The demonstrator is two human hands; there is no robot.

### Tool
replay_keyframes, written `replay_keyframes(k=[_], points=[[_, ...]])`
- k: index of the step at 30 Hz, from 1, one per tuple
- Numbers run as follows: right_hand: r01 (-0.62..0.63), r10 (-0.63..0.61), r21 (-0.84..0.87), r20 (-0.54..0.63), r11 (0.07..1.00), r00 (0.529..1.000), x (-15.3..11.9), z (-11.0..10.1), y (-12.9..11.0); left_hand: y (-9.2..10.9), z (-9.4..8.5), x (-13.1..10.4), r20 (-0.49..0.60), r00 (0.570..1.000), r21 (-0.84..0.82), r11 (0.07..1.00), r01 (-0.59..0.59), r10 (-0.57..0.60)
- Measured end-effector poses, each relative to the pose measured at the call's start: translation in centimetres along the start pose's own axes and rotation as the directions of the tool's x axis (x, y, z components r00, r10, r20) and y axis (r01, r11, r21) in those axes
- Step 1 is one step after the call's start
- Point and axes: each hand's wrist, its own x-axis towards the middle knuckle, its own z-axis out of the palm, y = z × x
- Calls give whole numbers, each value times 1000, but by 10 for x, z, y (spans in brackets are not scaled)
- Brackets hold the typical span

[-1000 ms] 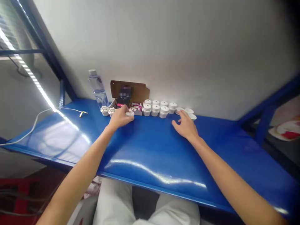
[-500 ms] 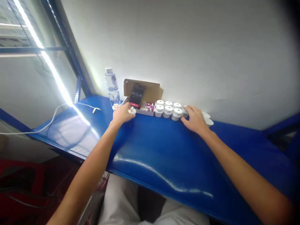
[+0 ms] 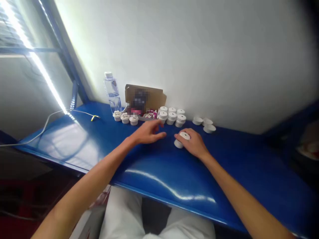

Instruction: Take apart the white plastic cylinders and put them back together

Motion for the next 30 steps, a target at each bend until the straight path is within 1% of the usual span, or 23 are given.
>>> replay_keyframes(k=[1, 2, 4, 5, 7, 9, 11, 12, 13, 15, 17, 18, 20, 23, 25, 27, 28, 30], points=[[-85, 72, 161, 83, 983, 994, -4, 5, -6, 7, 12, -1, 61, 997, -74, 996, -44, 49], [-168, 129, 308, 144, 936, 981, -7, 10, -11, 12, 23, -3, 109, 991, -108, 992, -66, 78], [-287, 199, 508, 221, 812, 955, -11, 17, -17, 17, 38, -5, 112, 991, -110, 992, -58, 71], [-320, 221, 558, 238, 766, 946, -12, 18, -19, 17, 42, -6, 100, 993, -94, 994, -60, 69], [-369, 262, 573, 264, 732, 928, -13, 17, -21, 17, 45, -7, 77, 992, -20, 995, -99, 100], [-406, 294, 518, 286, 753, 912, -12, 13, -20, 17, 44, -7, 91, 979, 84, 978, -189, 182], [-418, 307, 480, 295, 771, 905, -11, 8, -20, 20, 43, -7, 117, 962, 153, 952, -264, 247], [-415, 303, 488, 295, 768, 906, -11, 6, -20, 21, 43, -7, 113, 960, 161, 949, -270, 254], [-408, 296, 508, 288, 759, 911, -10, 4, -20, 23, 43, -6, 93, 967, 153, 956, -250, 238], [-372, 285, 556, 240, 743, 928, -9, 3, -22, 26, 43, -5, 29, 988, 82, 985, -155, 153], [-306, 264, 578, 159, 757, 951, -7, 2, -24, 27, 44, -4, -21, 998, -48, 997, -57, 56], [-270, 248, 581, 119, 768, 961, -7, 2, -25, 27, 43, -3, -32, 999, -119, 992, -28, 25], [-213, 209, 591, 75, 778, 975, -7, 2, -26, 25, 42, -2, -38, 999, -236, 972, -9, 0], [-142, 128, 598, 66, 789, 990, -8, -1, -25, 24, 38, -1, -48, 999, -346, 938, -7, -10], [-49, 26, 570, 49, 820, 998, -9, -5, -25, 23, 34, -1, -31, 999, -445, 895, 18, -35], [86, -118, 511, 31, 855, 993, -11, -9, -26, 23, 31, -1, 41, 997, -579, 812, 82, -72], [168, -200, 459, 20, 872, 980, -11, -11, -27, 23, 30, 0, 88, 992, -635, 762, 127, -92], [330, -348, 291, 10, 898, 937, -13, -14, -29, 23, 29, 1, 165, 974, -699, 679, 225, -154]])
